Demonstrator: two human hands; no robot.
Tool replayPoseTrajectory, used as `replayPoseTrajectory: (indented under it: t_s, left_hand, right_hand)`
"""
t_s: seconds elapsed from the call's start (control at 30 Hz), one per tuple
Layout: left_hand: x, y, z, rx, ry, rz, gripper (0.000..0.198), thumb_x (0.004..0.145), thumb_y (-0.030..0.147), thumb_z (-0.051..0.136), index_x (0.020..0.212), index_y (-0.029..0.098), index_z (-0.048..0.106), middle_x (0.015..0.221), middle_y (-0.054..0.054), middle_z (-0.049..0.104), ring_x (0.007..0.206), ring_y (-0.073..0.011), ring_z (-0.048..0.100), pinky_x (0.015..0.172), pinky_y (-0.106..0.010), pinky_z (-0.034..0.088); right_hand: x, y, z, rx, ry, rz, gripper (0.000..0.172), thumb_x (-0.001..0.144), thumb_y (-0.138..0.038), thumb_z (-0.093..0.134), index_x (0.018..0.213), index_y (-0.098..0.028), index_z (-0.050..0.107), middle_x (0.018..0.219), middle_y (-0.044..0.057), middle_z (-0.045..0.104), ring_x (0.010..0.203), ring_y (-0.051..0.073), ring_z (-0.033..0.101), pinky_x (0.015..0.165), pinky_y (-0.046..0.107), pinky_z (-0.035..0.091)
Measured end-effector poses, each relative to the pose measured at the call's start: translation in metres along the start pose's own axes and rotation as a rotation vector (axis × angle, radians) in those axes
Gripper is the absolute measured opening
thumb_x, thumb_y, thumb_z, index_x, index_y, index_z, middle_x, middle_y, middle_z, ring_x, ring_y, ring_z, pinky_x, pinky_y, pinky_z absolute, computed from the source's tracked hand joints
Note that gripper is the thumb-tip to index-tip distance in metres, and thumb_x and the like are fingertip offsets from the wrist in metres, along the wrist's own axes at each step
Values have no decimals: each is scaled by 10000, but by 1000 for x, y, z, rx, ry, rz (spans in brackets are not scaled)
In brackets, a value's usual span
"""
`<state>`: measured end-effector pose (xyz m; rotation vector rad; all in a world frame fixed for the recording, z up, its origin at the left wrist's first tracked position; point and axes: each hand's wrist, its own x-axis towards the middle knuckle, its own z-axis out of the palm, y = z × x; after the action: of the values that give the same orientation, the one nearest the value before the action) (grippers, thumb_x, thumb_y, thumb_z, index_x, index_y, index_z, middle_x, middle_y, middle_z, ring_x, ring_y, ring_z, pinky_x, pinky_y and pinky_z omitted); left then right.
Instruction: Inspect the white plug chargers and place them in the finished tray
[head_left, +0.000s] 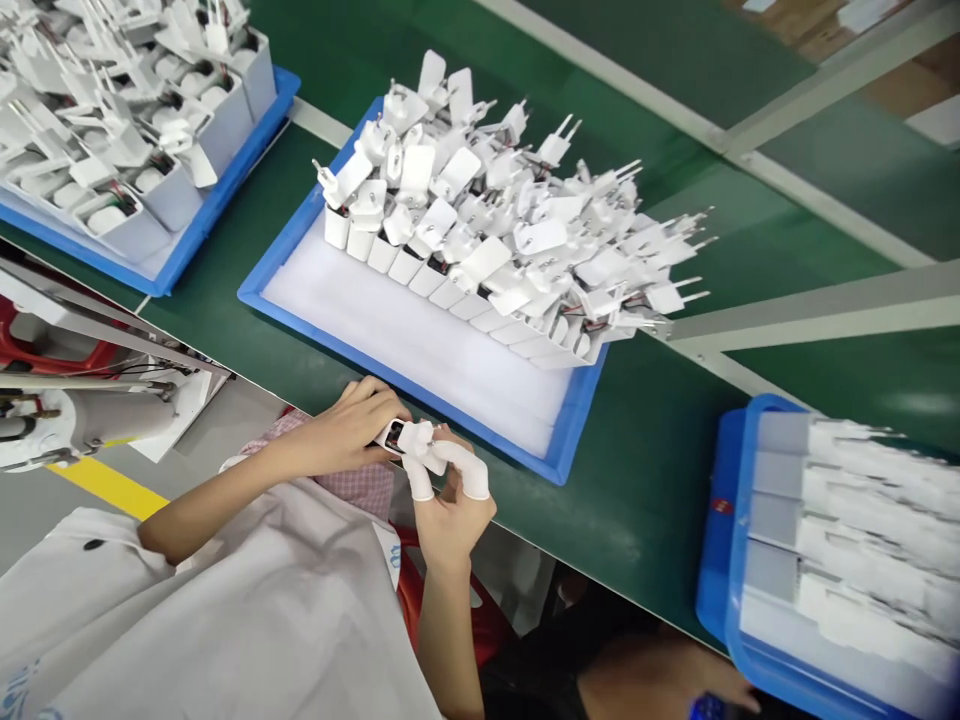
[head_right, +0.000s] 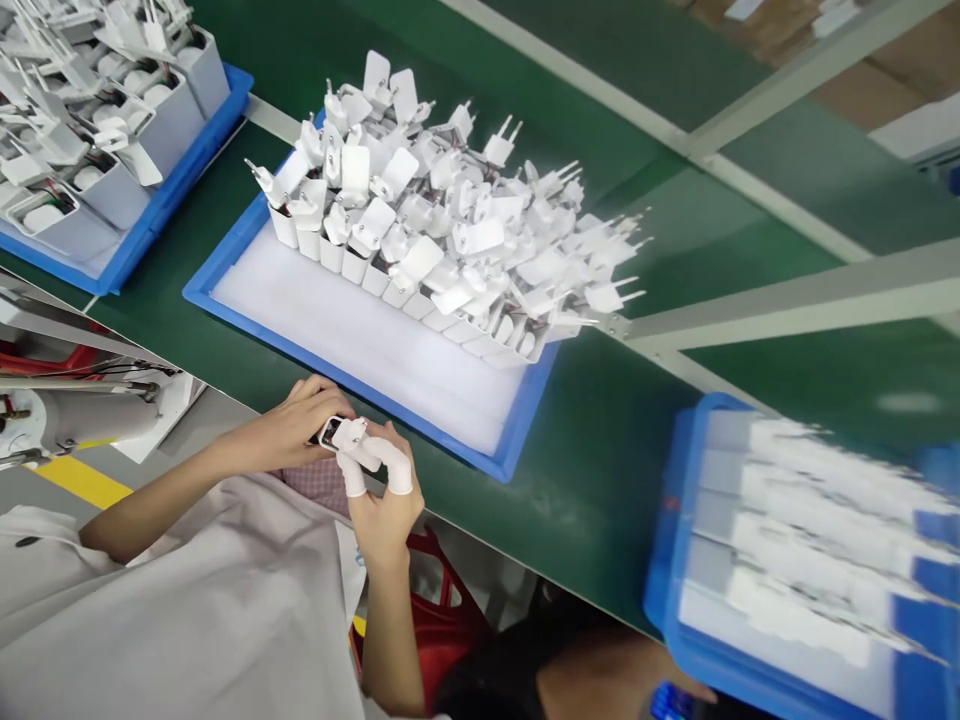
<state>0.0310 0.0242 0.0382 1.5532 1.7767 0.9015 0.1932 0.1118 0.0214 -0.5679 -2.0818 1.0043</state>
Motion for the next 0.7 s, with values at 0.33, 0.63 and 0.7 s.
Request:
replayPoseTrajectory:
  t_s: [0.33, 0.63, 0.7]
  left_hand:
    - [-1, -4, -6, 51, -38, 56, 292, 996, 392, 503, 1112, 133, 571, 1127, -139, 608, 1018, -280, 491, 887, -408, 422]
    - [-15, 11, -11, -500, -2, -245, 356, 896, 189, 568, 1251, 201, 599, 1143, -61, 644, 876, -172, 629, 749, -283, 495]
    - [-14, 13, -9, -587, 39, -291, 285, 915, 184, 524, 1173, 184, 645, 1065, -57, 660, 730, -130, 584, 631, -249, 464]
  right_hand:
    - [19, 4, -13, 1, -212, -133, 243, 856, -80, 663, 1025, -254, 645, 1052, 58, 719, 950, 230, 703, 780, 451, 618]
    - [-20, 11, 24, 138, 152, 140, 111, 895, -166, 617, 988, -227, 628, 1025, 43, 651, 925, 209, 669, 792, 421, 586]
    - [-23, 10, 29, 137, 170, 136, 130, 902, -187, 609, 1023, -229, 631, 1014, 44, 645, 915, 211, 665, 801, 439, 589]
